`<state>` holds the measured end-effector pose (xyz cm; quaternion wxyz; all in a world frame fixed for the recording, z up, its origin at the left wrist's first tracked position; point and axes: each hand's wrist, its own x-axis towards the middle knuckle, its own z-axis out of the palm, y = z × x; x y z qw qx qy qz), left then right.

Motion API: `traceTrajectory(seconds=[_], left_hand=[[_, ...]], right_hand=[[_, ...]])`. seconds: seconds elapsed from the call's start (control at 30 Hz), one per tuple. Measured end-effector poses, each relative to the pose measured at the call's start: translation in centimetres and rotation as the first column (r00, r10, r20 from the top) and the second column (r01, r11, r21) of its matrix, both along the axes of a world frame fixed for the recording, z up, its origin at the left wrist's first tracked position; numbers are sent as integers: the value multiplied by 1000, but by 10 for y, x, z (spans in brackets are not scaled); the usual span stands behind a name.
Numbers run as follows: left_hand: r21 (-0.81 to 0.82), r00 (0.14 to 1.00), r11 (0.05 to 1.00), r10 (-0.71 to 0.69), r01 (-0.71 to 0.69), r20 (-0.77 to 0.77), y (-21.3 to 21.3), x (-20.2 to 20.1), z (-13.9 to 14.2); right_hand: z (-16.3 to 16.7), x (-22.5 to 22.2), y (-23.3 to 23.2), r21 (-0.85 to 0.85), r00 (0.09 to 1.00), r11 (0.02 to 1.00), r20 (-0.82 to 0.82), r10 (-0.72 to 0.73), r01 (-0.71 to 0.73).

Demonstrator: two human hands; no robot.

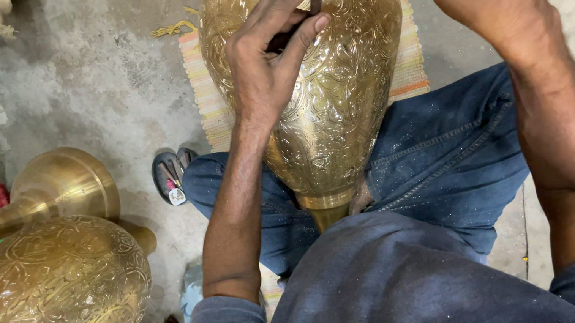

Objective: The person sits cross-legged on the floor with a large brass vase held between their legs and engraves ornate floral patterns into its surface. They hold a small chisel against the metal with one hand and strike it with a wooden mallet in the other, repositioning the chisel repeatedly to work different areas of the pattern.

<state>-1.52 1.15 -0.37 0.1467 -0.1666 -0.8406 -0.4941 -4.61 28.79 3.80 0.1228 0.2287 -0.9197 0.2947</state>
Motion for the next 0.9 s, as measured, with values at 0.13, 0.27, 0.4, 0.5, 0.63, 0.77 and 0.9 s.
traceTrajectory(seconds=[0.13, 0.27, 0.4, 0.5, 0.63, 0.77, 0.9], left_hand=[[-39, 998, 999, -8, 6, -62, 0, -1, -3], [-11, 1000, 1000, -14, 14, -4, -2, 1, -1], [-58, 1000, 998, -18, 18, 3, -2, -1, 4], [-30, 999, 999, -43, 44, 11, -2, 0, 10], [-53, 999, 998, -16, 19, 42, -2, 2, 19], [-17, 997, 998, -62, 63, 39, -3, 4, 21], [-52, 998, 996, -66, 66, 16, -6, -1, 11]], right_hand=[[4, 3, 2, 379, 899, 925, -403, 171, -6], [-7, -1, 3, 57, 990, 996, -118, 73, -67], [-15, 0, 9, 254, 972, 967, -224, 76, -17], [-19, -3, 5, -28, 999, 1000, -39, -3, 2], [-21, -4, 3, -28, 987, 1000, -163, 3, -8], [-22, -1, 6, -61, 997, 998, -73, -2, -3], [-20, 1, 7, 45, 977, 999, -211, 10, 0]])
